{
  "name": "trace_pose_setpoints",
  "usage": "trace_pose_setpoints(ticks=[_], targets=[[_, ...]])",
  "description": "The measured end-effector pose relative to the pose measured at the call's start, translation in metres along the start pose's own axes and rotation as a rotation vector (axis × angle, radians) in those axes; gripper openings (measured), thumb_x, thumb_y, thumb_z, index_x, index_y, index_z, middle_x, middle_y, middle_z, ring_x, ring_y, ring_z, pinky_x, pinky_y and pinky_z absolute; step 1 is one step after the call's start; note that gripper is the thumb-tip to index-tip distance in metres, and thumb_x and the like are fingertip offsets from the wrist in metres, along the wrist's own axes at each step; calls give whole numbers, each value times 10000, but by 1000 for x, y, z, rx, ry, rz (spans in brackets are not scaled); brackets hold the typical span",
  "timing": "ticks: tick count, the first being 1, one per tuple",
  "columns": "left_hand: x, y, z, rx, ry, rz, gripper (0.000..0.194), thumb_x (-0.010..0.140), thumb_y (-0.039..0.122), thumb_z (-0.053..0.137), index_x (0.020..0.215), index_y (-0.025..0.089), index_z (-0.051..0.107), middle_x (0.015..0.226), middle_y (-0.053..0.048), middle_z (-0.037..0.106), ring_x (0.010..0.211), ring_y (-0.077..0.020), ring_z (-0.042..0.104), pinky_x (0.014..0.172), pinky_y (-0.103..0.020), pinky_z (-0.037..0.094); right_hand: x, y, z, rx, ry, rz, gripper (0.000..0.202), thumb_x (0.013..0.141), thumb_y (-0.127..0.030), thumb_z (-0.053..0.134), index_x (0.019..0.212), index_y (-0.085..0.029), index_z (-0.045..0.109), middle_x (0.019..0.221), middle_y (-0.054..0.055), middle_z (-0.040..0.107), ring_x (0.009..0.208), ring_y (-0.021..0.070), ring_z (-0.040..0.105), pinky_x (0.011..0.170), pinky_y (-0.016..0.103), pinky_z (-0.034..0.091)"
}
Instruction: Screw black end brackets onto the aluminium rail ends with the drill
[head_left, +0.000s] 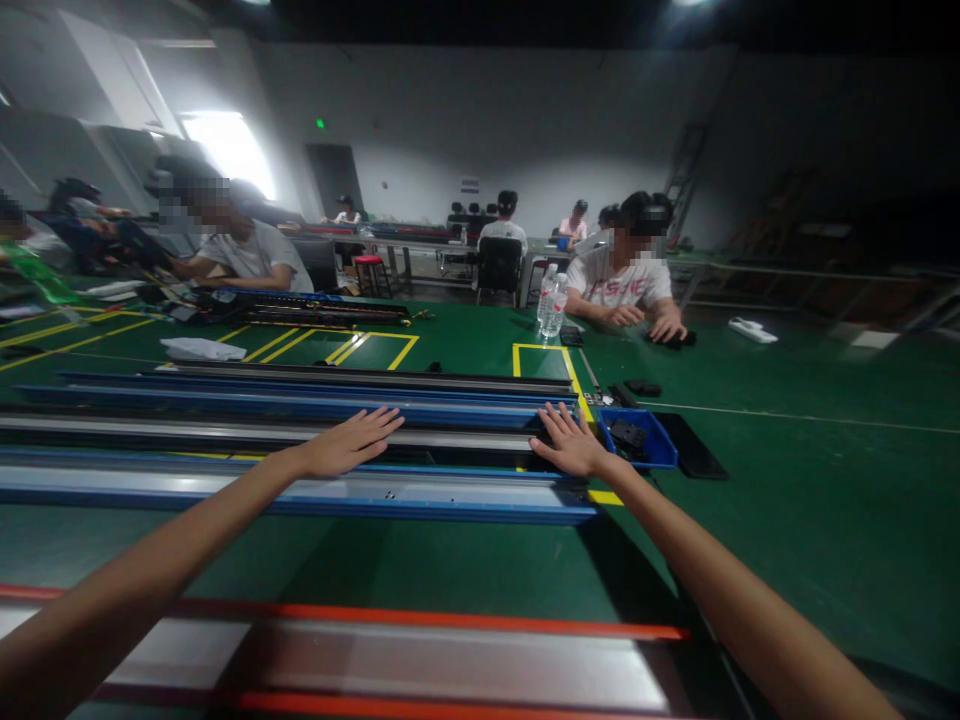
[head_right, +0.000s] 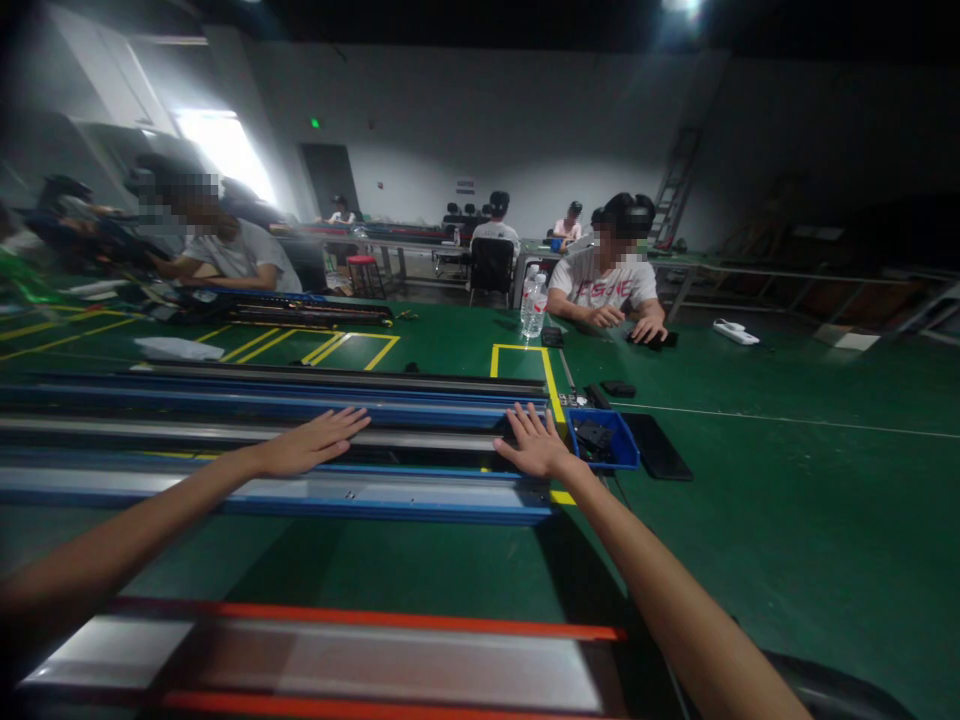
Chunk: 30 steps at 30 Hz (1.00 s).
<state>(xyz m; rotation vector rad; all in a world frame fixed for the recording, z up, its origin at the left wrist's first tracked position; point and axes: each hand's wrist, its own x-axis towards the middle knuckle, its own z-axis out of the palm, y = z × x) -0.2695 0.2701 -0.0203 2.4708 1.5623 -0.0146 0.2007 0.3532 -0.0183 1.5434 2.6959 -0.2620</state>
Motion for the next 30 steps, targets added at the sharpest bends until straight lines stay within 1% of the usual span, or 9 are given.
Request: trace_pose_setpoints(ticks=[2, 7, 12, 15, 21, 27, 30], targets=[[1, 0, 0, -1, 6, 7, 672, 1066, 623, 204, 1650, 293, 167, 1719, -59, 118, 1606, -276, 72, 1292, -545, 109, 1, 0, 0, -4, 3, 5, 985, 941, -839, 133, 1684, -192, 134, 1738, 62, 30, 1592, 320, -74, 1274, 580, -63], [5, -2, 0, 15, 25, 21, 654, 1073, 607, 210, 1647, 295, 172, 1711, -72, 120, 1602, -287, 96, 1286, -560, 128, 2, 0, -1, -5, 7, -6, 999, 943, -839, 114, 1681, -167, 142, 1739, 81, 44, 1600, 305, -44, 1283, 571, -15], [9, -7, 1, 32, 57, 39, 639, 1074, 602, 234, 1642, 316, 181, 1704, -65, 149, 1597, -292, 125, 1284, -557, 143, 5, 3, -1, -3, 18, -17, 965, 947, -840, 118, 1686, -220, 128, 1738, 74, 50, 1601, 305, -18, 1283, 588, 8], [12, -11, 4, 57, 80, 54, 631, 1075, 599, 232, 1641, 324, 187, 1702, -67, 160, 1596, -295, 138, 1282, -549, 154, 7, 5, -1, 2, 16, -18, 954, 950, -836, 121, 1686, -229, 124, 1739, 67, 51, 1599, 305, -21, 1283, 591, 10], [17, -16, 9, 84, 84, 27, 629, 1074, 602, 194, 1642, 334, 178, 1713, -52, 168, 1601, -301, 120, 1281, -542, 151, 8, 5, -3, 7, 17, -19, 944, 950, -834, 125, 1686, -241, 127, 1741, 51, 69, 1599, 305, -26, 1286, 582, 14], [21, -18, 9, 85, 94, 13, 643, 1068, 616, 171, 1644, 332, 179, 1719, -44, 149, 1602, -333, 82, 1274, -579, 141, 10, 6, -3, 3, 26, -17, 990, 942, -844, 105, 1681, -188, 158, 1741, 76, 75, 1602, 311, -28, 1288, 573, 14], [23, -20, 10, 87, 97, 12, 643, 1066, 620, 178, 1644, 339, 185, 1721, -33, 152, 1604, -328, 77, 1277, -579, 129, 13, 8, -1, -1, 34, -13, 986, 938, -849, 107, 1682, -204, 165, 1740, 72, 110, 1604, 312, -19, 1288, 576, 14]])
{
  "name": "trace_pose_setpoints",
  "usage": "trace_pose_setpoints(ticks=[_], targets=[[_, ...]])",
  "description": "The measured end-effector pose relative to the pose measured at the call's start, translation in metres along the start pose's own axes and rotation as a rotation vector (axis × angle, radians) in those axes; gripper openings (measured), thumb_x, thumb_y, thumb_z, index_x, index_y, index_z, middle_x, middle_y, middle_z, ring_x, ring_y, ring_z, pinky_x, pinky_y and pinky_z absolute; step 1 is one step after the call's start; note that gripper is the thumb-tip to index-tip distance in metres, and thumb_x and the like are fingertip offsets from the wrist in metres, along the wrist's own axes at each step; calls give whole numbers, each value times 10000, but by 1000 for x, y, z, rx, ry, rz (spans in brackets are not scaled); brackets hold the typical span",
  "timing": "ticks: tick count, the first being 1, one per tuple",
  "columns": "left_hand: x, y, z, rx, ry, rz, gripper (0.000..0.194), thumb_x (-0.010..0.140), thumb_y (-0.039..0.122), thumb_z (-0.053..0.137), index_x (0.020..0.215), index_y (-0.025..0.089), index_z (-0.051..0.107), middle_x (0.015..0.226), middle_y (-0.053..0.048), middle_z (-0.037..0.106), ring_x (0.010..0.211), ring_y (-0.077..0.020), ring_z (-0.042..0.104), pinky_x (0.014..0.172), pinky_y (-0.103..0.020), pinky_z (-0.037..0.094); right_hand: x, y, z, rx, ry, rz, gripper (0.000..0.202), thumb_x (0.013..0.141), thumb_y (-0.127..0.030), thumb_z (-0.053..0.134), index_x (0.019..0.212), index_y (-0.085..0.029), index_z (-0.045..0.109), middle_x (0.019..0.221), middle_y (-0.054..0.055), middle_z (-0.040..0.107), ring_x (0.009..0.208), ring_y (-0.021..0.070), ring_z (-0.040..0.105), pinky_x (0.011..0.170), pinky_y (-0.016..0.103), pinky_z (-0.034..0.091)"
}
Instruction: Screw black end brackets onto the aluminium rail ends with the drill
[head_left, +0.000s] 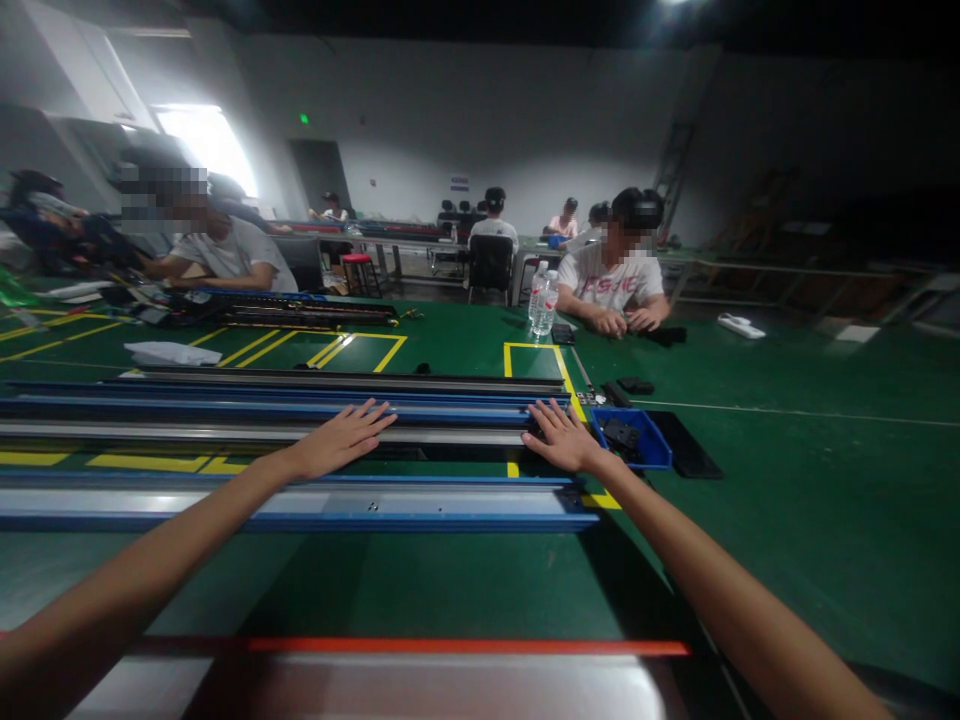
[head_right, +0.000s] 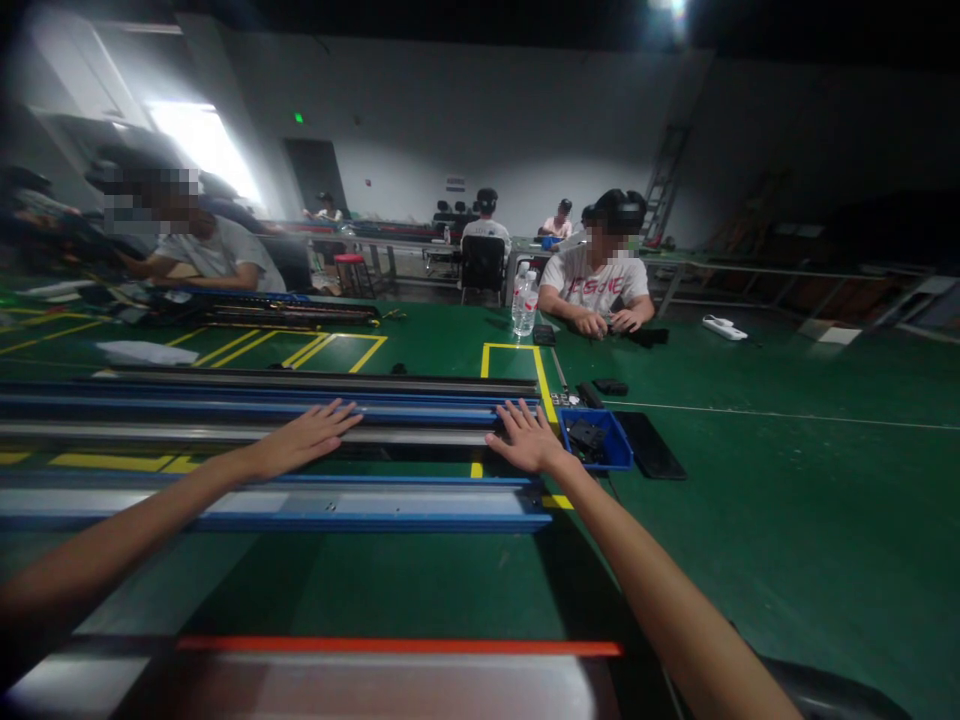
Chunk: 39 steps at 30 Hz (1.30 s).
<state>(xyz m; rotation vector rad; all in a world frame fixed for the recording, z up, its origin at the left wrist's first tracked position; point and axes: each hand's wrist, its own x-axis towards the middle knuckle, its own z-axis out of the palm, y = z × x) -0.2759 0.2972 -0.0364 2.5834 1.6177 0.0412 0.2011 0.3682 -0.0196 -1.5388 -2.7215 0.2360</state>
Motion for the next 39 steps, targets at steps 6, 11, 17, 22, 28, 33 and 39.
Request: trace_pose_setpoints(ticks=[6, 11, 17, 22, 28, 33, 39], targets=[[5, -4, 4, 10, 32, -1, 667, 1055, 644, 181, 1643, 331, 212, 1719, -44, 187, 1601, -337, 122, 1266, -587, 166, 5, 4, 4, -5, 25, -1, 956, 953, -823, 93, 1675, -207, 208, 1726, 93, 228, 1608, 313, 70, 1289, 568, 34], [7, -4, 4, 27, 57, 2, 637, 1059, 635, 180, 1637, 367, 207, 1704, -35, 260, 1585, -324, 224, 1255, -608, 163, 6, 5, 4, -26, 50, -4, 918, 966, -802, 108, 1665, -223, 248, 1678, 110, 362, 1574, 341, 237, 1279, 549, 123], [9, -3, 4, 21, 73, -14, 627, 1060, 628, 153, 1623, 377, 267, 1678, -45, 362, 1525, -304, 361, 1234, -601, 194, 6, 3, 0, -51, 76, 15, 906, 966, -799, 113, 1648, -236, 306, 1588, 138, 488, 1447, 392, 439, 1216, 541, 269], [11, -8, 7, 56, 99, 12, 626, 1061, 620, 152, 1621, 373, 280, 1646, -54, 424, 1462, -301, 436, 1223, -575, 213, 9, 2, -1, -60, 72, 36, 909, 963, -803, 131, 1640, -228, 326, 1557, 152, 517, 1414, 404, 467, 1189, 545, 297], [12, -14, 11, 83, 132, 50, 659, 1055, 630, 142, 1639, 343, 250, 1637, -54, 440, 1435, -270, 460, 1178, -438, 290, 10, 3, 1, -56, 61, 44, 917, 952, -817, 125, 1641, -245, 320, 1548, 156, 521, 1399, 413, 478, 1167, 560, 312], [13, -12, 9, 83, 146, 58, 686, 1057, 615, 126, 1662, 295, 169, 1641, -68, 431, 1435, -258, 452, 1157, -392, 309, 10, 3, 0, -56, 55, 51, 940, 941, -831, 108, 1642, -241, 320, 1560, 159, 507, 1414, 423, 458, 1171, 572, 296], [14, -8, 6, 110, 133, 34, 689, 1054, 608, 119, 1649, 286, 246, 1605, -90, 478, 1406, -275, 487, 1115, -405, 353, 10, 1, -1, -63, 57, 55, 943, 933, -843, 105, 1635, -257, 334, 1555, 148, 514, 1418, 413, 456, 1172, 561, 300]])
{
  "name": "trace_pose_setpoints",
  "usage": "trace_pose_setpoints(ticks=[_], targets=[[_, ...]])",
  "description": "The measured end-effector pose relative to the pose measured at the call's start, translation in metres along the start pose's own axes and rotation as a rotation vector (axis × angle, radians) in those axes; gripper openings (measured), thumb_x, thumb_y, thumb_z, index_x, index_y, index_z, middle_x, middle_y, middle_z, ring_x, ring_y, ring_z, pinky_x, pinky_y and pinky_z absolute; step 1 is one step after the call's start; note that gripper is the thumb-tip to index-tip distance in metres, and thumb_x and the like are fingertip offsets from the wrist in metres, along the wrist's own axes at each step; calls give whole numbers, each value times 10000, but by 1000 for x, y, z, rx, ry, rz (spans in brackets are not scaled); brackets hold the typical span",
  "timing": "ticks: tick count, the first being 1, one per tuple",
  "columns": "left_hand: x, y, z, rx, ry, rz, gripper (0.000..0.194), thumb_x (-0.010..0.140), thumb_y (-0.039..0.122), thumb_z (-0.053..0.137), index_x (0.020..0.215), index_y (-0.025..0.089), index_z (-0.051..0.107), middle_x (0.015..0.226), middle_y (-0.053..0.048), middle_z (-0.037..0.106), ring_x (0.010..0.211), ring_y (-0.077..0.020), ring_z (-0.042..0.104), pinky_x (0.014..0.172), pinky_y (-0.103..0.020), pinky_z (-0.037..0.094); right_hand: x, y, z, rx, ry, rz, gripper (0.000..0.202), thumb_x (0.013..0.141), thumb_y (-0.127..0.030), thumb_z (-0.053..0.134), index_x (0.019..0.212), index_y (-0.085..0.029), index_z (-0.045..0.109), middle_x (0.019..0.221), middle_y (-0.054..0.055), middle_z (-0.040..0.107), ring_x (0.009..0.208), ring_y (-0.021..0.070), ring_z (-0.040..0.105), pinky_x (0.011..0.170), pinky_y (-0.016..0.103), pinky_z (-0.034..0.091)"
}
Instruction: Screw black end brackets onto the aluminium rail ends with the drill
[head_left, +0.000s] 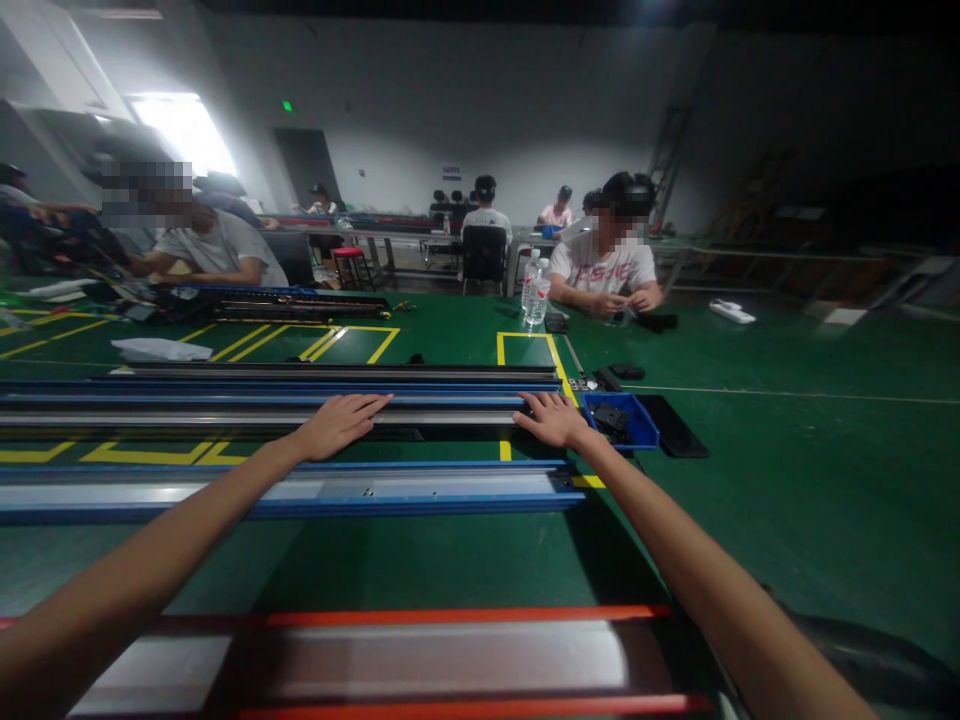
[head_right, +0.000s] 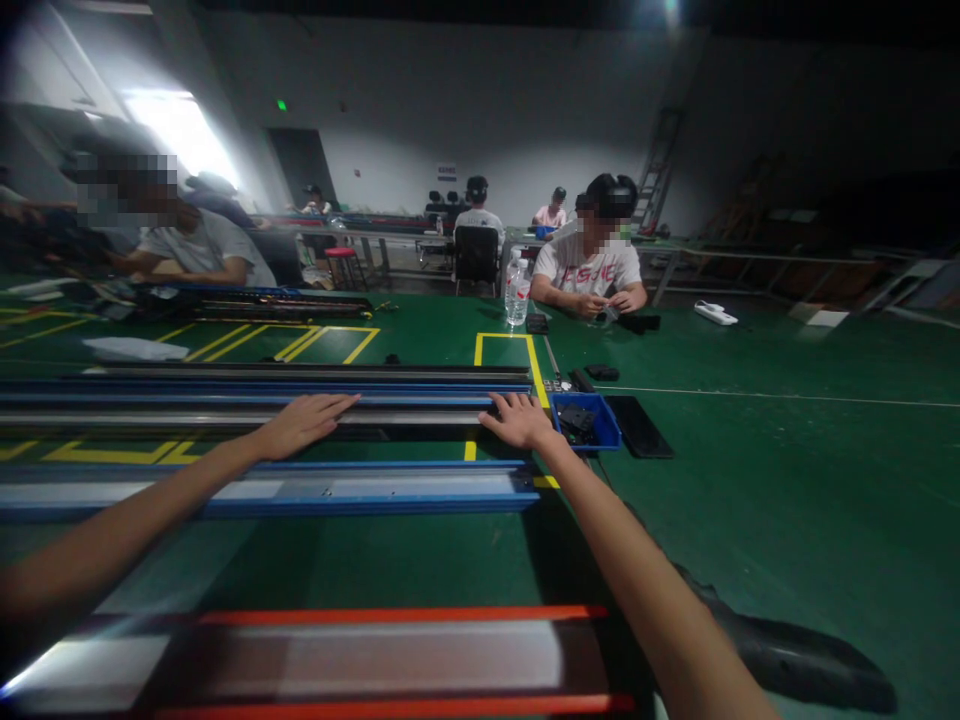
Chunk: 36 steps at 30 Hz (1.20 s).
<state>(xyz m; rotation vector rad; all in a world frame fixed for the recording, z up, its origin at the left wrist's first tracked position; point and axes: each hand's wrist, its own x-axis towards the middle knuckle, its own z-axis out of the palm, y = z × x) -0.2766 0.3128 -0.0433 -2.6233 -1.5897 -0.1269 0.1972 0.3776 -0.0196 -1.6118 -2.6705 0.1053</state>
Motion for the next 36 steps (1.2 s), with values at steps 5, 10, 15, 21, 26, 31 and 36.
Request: trace_pose_setpoints(ticks=[5, 10, 15, 21, 26, 31, 36], targets=[[0, 1, -2, 28, -35, -18, 669, 1062, 580, 123, 1648, 282, 251, 1631, -84, 445, 1445, -261, 462, 1152, -412, 345, -1, -1, 0, -17, 22, 9, 906, 948, -827, 129, 1609, -265, 388, 1517, 150, 549, 1397, 403, 483, 1160, 552, 318], [-5, 12, -8, 71, -27, -51, 643, 1075, 549, 161, 1654, 276, 222, 1671, -102, 365, 1529, -319, 354, 1220, -588, 221, -8, -7, 1, -55, 96, 27, 819, 991, -770, 197, 1582, -254, 432, 1564, 150, 501, 1462, 381, 411, 1189, 526, 283], [-27, 23, -31, 122, 44, -29, 618, 1078, 533, 240, 1640, 278, 277, 1682, -124, 341, 1526, -313, 356, 1232, -605, 206, -16, -17, 0, -78, 209, 73, 783, 1019, -694, 296, 1595, -173, 394, 1634, 184, 404, 1564, 343, 231, 1256, 531, 109], [-90, 0, -47, 215, 69, 61, 548, 1043, 566, 395, 1456, 261, 587, 1401, -141, 647, 1272, -288, 597, 1127, -463, 410, -39, -28, -9, -27, 354, 219, 677, 1036, -519, 349, 1531, -60, 401, 1569, 265, 443, 1485, 417, 344, 1198, 588, 210], [-129, -18, -44, 225, -58, 1, 372, 1028, 456, 484, 1103, 230, 770, 1078, -126, 736, 1011, -264, 677, 941, -381, 495, -84, -29, -12, 36, 311, 152, 546, 1018, -466, 399, 1384, -91, 553, 1413, 246, 589, 1342, 394, 517, 1109, 517, 390], [-129, -12, -41, 226, -87, -45, 269, 994, 268, 517, 943, 216, 776, 892, -94, 736, 853, -243, 697, 823, -325, 507, -122, -36, -4, 64, 191, -56, 819, 977, -654, 453, 1542, -62, 422, 1593, 227, 447, 1497, 361, 386, 1212, 458, 333], [-126, -2, -39, 238, -83, -109, 290, 975, 211, 498, 1004, 193, 786, 933, -117, 754, 930, -272, 713, 852, -334, 516, -131, -35, 3, 70, 103, -190, 862, 1025, -698, 265, 1622, -79, 318, 1695, 167, 295, 1592, 311, 187, 1291, 492, 178]])
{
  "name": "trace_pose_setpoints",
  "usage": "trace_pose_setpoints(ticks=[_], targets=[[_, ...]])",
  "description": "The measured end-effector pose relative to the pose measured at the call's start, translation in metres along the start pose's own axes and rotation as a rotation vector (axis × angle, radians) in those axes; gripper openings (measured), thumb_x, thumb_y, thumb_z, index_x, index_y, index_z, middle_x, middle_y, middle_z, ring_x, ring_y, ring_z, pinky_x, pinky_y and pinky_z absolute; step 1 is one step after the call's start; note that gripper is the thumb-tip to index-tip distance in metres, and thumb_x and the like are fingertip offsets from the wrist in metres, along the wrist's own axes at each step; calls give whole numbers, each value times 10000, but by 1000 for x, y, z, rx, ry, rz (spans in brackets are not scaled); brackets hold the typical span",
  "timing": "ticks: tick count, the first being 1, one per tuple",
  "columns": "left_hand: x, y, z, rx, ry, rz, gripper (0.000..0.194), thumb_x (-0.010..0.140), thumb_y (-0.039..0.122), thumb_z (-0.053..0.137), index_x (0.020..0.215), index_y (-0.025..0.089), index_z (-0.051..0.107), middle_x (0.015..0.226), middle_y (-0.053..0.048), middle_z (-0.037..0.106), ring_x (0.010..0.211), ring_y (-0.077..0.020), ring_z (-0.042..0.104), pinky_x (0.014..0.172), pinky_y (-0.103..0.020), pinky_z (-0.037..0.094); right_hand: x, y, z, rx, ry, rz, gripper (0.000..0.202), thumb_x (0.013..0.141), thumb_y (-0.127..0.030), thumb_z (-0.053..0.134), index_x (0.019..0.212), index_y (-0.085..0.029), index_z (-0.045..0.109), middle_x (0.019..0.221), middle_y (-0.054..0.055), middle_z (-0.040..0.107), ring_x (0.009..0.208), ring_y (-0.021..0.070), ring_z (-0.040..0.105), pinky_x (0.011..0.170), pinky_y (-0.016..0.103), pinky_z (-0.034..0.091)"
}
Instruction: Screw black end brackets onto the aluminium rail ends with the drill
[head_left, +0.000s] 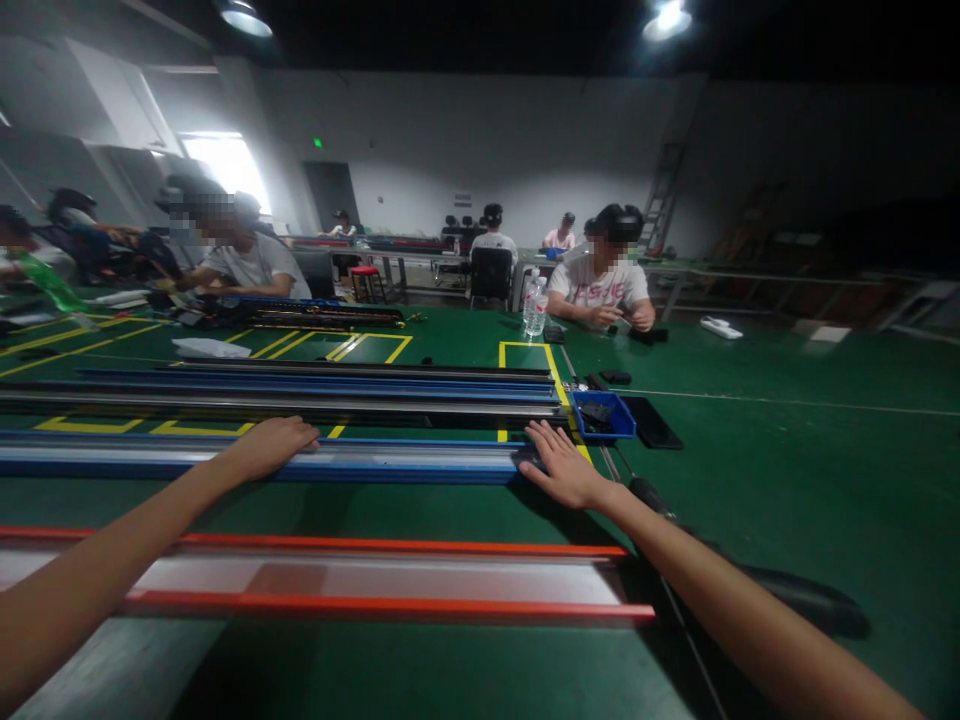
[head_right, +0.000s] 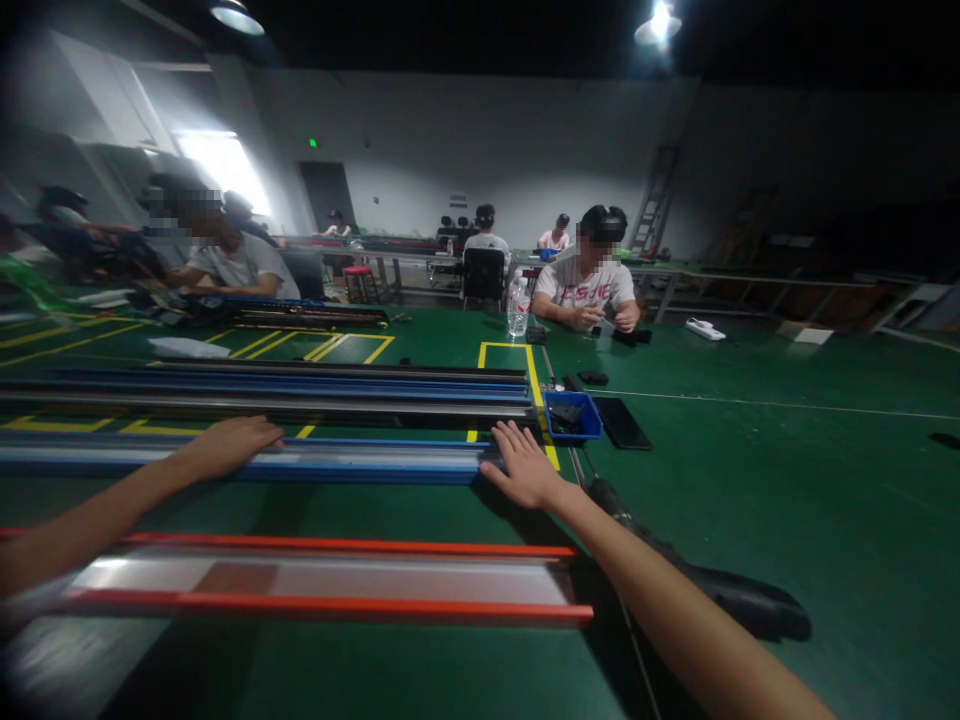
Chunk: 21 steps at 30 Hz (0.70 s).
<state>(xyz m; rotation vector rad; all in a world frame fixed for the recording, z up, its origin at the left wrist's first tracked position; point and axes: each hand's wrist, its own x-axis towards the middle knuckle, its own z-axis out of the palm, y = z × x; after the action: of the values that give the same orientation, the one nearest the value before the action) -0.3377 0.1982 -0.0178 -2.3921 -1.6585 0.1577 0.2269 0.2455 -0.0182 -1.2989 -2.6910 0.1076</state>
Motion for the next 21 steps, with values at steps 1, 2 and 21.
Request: trace_pose_setpoints(ticks=[1, 2, 21], targets=[[0, 1, 0, 0, -2, -11, 295, 976, 217, 494, 1010, 189, 786, 939, -121, 755, 936, -277, 714, 855, -339, 519, 0, 1, 0, 4, -13, -7, 864, 1028, -703, 231, 1623, -83, 323, 1688, 165, 310, 1590, 316, 191, 1291, 507, 175], [-1, 3, 0, 0, -4, -21, 300, 978, 221, 489, 1015, 188, 786, 941, -123, 756, 938, -279, 715, 856, -341, 521, 0, 2, 1, 7, -24, -11, 870, 1029, -707, 207, 1624, -84, 327, 1683, 164, 321, 1589, 322, 191, 1290, 520, 173], [16, 25, -12, -16, -1, -61, 299, 958, 180, 475, 959, 208, 772, 938, -108, 752, 925, -259, 715, 856, -335, 517, 1, 20, -4, -45, -76, 16, 1025, 959, -829, 195, 1646, -72, 257, 1704, 174, 206, 1596, 343, 93, 1292, 576, 84]])
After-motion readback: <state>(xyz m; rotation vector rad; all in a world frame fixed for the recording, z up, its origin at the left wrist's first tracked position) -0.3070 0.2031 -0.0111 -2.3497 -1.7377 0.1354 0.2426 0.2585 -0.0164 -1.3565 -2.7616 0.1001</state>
